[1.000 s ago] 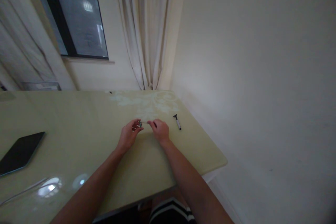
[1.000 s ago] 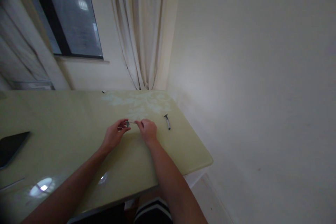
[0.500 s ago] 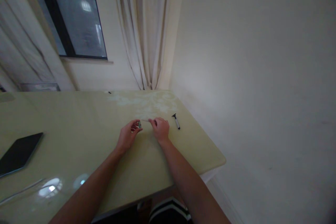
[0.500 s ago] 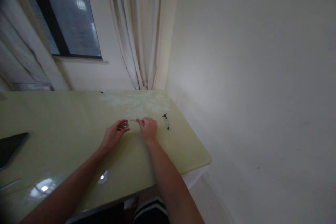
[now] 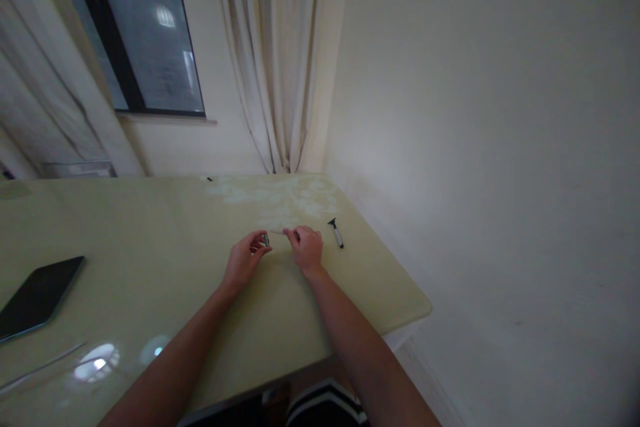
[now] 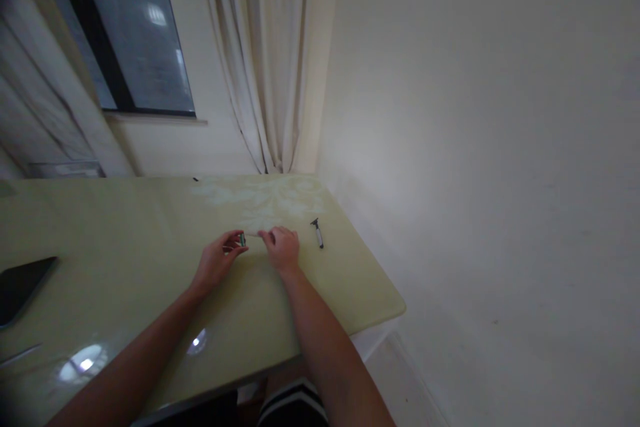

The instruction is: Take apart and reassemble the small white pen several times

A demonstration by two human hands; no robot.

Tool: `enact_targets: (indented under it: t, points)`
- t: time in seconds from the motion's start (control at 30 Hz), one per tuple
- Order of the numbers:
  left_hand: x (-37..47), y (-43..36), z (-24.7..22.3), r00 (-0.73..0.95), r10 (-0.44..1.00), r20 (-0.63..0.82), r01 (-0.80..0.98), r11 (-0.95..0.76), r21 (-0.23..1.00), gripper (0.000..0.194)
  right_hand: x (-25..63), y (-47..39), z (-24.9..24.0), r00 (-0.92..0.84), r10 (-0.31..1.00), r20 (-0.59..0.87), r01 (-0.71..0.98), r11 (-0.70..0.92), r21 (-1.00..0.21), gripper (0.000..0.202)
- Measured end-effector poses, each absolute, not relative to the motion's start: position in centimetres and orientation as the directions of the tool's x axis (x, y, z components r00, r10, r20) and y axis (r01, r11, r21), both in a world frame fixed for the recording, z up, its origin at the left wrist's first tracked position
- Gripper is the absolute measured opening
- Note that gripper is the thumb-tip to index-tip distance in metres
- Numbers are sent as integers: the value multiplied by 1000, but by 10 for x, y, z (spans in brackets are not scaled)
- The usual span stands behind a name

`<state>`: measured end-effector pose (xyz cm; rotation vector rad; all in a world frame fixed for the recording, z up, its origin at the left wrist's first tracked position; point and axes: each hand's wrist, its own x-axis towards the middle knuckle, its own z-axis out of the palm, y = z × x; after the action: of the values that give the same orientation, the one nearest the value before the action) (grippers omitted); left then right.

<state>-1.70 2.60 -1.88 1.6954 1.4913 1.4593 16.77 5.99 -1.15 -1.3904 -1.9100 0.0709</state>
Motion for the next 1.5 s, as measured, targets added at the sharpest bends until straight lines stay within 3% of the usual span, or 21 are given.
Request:
enact_targets:
  t: [0.2, 0.3, 0.43, 0.53, 0.63, 0.77, 1.07, 1.4, 1.5]
  points:
    - [-16, 26, -17, -152, 904, 400, 417, -308, 855, 44, 170, 60, -11, -101, 849, 519, 786, 388, -481, 53]
    - [-17, 26, -17, -161, 900, 406, 427, -308, 850, 44, 170, 60, -11, -194, 835, 515, 754, 463, -467, 57]
    - [-17, 25, -17, -156, 898, 412, 438, -311, 843, 44, 170, 61, -11, -119, 848, 517, 771, 407, -490, 58]
    - [-17, 25, -15, -160, 899, 407, 441, -304, 844, 44, 170, 61, -11, -188, 837, 515, 752, 460, -473, 56]
    - [-17, 24, -13, -160, 904, 397, 447, -292, 845, 45, 169, 60, -10, -115, 843, 525, 774, 408, -485, 55]
    - [-18, 24, -13, -167, 904, 394, 444, -288, 849, 47, 169, 58, -9, -183, 842, 508, 750, 453, -482, 51]
    - [-19, 24, -12, -172, 899, 403, 442, -295, 847, 45, 169, 57, -5, -109, 849, 517, 772, 400, -494, 51]
    - [-20, 26, -14, -184, 899, 398, 448, -284, 848, 44, 170, 62, -12, -188, 830, 526, 747, 468, -472, 53]
    - [-19, 26, -13, -172, 904, 391, 444, -283, 850, 45, 170, 63, -12, -106, 843, 527, 771, 405, -493, 52]
